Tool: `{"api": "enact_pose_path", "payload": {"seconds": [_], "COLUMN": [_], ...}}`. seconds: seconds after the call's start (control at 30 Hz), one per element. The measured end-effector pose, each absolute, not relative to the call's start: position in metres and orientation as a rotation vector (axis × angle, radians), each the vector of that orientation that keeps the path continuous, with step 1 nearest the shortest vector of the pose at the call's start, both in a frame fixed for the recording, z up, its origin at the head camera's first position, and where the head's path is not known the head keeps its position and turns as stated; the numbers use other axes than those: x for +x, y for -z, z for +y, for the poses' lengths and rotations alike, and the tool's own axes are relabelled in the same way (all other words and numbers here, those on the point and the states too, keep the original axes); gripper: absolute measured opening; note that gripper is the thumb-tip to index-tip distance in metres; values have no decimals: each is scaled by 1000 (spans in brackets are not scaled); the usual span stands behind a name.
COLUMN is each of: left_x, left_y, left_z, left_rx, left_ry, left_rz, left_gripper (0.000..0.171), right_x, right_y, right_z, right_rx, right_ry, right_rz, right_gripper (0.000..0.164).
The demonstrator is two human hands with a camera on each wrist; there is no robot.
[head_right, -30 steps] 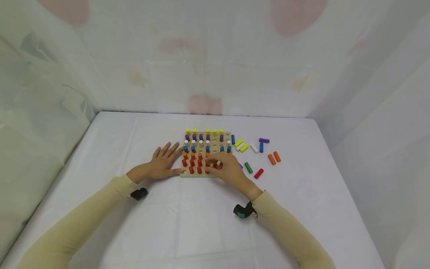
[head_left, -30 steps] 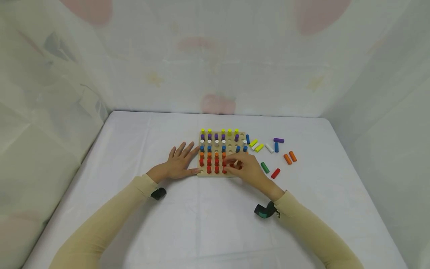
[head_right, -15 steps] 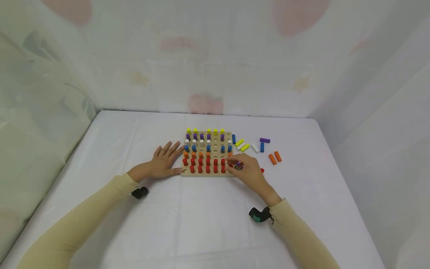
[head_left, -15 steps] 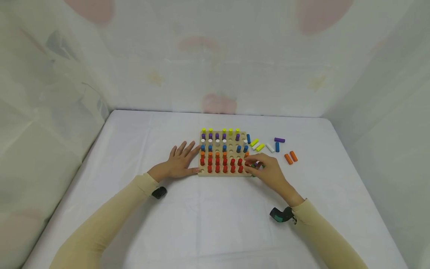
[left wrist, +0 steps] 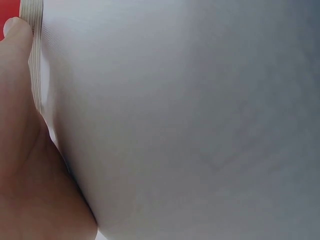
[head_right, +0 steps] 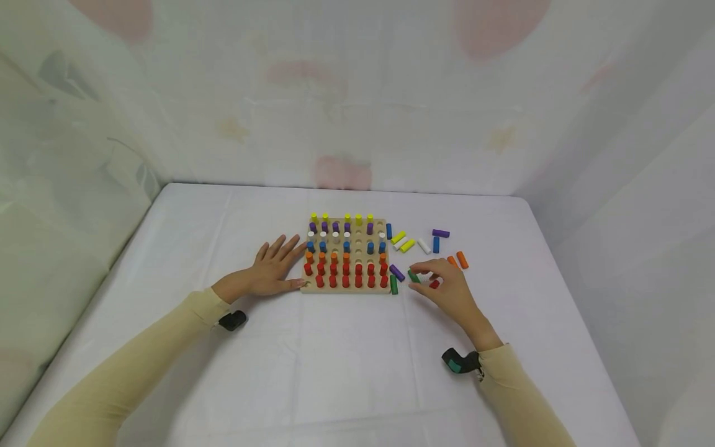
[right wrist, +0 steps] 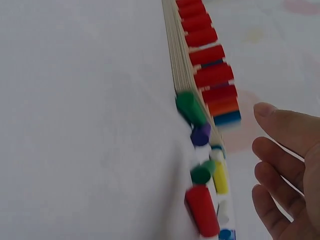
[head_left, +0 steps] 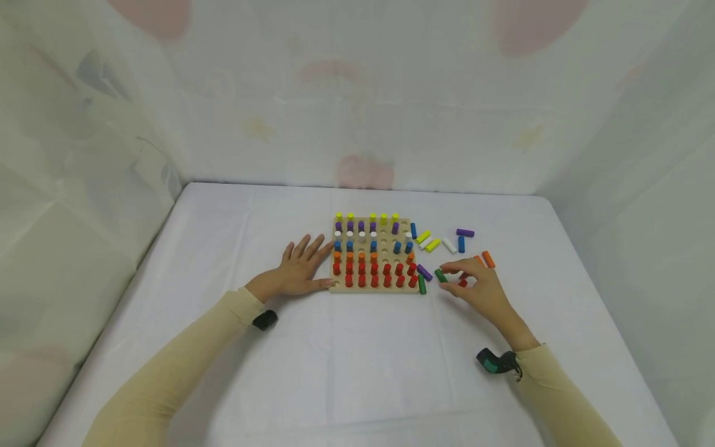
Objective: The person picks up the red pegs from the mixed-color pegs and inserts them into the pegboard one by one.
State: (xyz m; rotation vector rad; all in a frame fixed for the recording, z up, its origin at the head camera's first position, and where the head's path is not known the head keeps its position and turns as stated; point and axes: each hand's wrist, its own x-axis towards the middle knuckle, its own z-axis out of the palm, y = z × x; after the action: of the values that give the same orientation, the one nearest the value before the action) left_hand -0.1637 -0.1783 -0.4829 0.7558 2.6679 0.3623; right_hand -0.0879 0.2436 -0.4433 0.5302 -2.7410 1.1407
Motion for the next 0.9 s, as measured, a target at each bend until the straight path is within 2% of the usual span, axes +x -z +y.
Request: {"api": "enact_pose_path", "payload": {"seconds": [0.33, 0.9], "left_x": [-163, -163], "left_y": [480, 481], "left_z": [-178, -178], "left_rx": [735, 731], "left_ry": [-329, -335], "left_rz": [2667, 2662], "left_gripper": [93, 93], "right_x": [-84, -84], "right_y": [450, 467], "right_z": [271, 282], "right_rx": [410, 431], "right_ry": [-1042, -1025], "right_rz": [-2840, -2936], "right_gripper": [38, 34]}}
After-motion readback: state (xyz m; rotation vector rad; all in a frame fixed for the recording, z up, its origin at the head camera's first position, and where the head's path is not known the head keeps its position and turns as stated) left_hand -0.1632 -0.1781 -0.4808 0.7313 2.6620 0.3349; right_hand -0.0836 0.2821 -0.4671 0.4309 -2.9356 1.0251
